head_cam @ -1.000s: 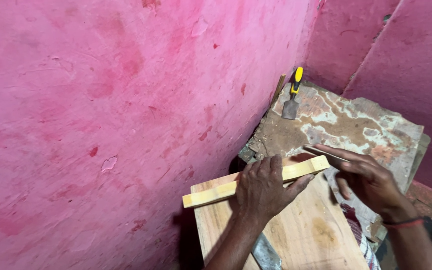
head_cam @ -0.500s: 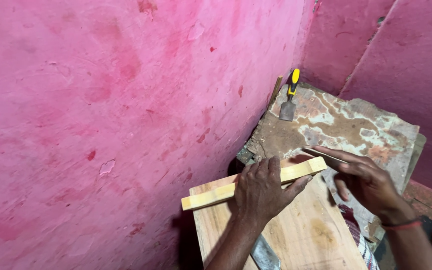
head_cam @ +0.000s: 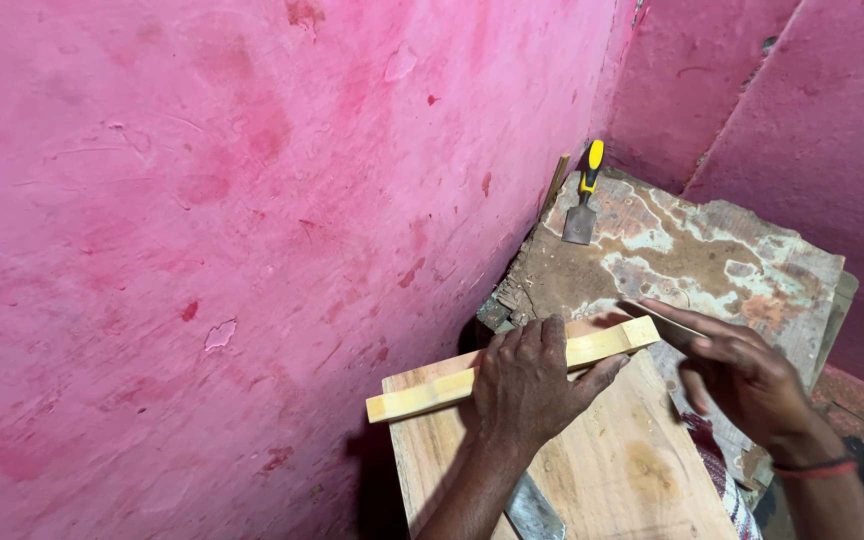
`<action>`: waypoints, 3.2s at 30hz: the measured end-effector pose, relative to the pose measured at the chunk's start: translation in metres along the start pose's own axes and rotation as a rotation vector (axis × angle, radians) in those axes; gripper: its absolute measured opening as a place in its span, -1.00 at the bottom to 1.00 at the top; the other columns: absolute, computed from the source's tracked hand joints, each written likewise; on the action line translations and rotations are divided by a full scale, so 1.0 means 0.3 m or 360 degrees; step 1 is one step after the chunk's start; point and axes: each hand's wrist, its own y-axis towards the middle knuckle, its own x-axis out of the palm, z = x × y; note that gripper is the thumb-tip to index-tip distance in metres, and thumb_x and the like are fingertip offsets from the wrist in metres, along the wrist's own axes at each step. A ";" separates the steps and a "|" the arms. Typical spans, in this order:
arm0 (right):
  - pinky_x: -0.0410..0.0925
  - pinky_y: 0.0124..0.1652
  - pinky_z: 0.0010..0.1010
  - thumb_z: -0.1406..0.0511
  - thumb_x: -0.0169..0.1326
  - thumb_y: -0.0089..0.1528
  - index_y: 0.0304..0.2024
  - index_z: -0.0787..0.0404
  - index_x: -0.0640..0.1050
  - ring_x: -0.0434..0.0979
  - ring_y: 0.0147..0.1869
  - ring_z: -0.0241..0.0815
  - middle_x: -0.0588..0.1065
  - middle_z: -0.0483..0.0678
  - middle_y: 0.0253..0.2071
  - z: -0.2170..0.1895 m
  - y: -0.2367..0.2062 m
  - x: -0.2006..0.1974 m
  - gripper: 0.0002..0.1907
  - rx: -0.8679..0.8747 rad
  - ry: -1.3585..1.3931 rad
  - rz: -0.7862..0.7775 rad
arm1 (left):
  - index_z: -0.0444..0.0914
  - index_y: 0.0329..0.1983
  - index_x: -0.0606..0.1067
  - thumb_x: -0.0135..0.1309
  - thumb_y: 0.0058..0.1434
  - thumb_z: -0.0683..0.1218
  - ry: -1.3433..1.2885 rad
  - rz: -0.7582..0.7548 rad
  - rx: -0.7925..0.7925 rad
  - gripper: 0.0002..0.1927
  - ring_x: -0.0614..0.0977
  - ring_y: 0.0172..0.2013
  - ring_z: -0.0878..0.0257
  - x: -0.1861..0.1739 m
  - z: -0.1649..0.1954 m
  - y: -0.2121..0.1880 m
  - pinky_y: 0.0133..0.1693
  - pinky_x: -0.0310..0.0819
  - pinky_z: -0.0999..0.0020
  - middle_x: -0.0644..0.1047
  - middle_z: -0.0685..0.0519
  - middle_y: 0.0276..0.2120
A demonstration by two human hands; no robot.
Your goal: The person is carving a small piece of wood using a chisel. They hold the wood steady with one hand and carefully remove thin shavings with the chisel in the other hand.
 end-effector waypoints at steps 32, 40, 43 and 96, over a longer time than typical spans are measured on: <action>0.55 -0.42 -0.39 0.20 -0.08 0.45 0.48 0.29 0.34 0.44 -0.53 -0.29 0.51 -0.02 -0.33 -0.021 0.028 0.009 -0.42 -0.0090 -0.0016 -0.0331 | -0.39 -0.15 0.52 0.14 0.18 0.45 -0.0023 0.0063 -0.0003 -0.23 0.68 -0.30 -0.08 0.002 -0.001 -0.020 -0.23 0.56 -0.02 0.61 -0.19 -0.37; 0.46 -0.55 -0.40 0.19 -0.09 0.30 0.38 0.24 0.41 0.39 -0.62 -0.25 0.38 -0.09 -0.65 -0.025 -0.001 0.012 -0.40 0.0128 -0.0269 0.0016 | -0.39 -0.13 0.51 0.14 0.21 0.44 -0.0055 -0.0008 -0.0010 -0.24 0.68 -0.30 -0.08 0.016 -0.009 -0.021 -0.24 0.55 -0.02 0.61 -0.20 -0.35; 0.43 -0.58 -0.41 0.20 -0.07 0.28 0.35 0.30 0.43 0.38 -0.62 -0.26 0.45 -0.05 -0.58 -0.012 0.000 0.007 -0.39 0.0145 -0.0228 0.0056 | -0.35 -0.22 0.51 0.16 0.18 0.44 -0.0047 0.0036 -0.0027 -0.28 0.67 -0.30 -0.08 0.020 -0.008 -0.029 -0.23 0.54 -0.04 0.60 -0.16 -0.37; 0.48 -0.51 -0.40 0.16 -0.03 0.29 0.37 0.32 0.44 0.44 -0.56 -0.22 0.61 0.22 -0.23 -0.025 0.004 0.021 -0.37 -0.0074 -0.0328 -0.0032 | -0.37 -0.19 0.49 0.16 0.20 0.41 -0.0092 0.0002 0.0009 -0.29 0.67 -0.31 -0.09 0.001 -0.010 -0.033 -0.25 0.53 -0.05 0.58 -0.18 -0.37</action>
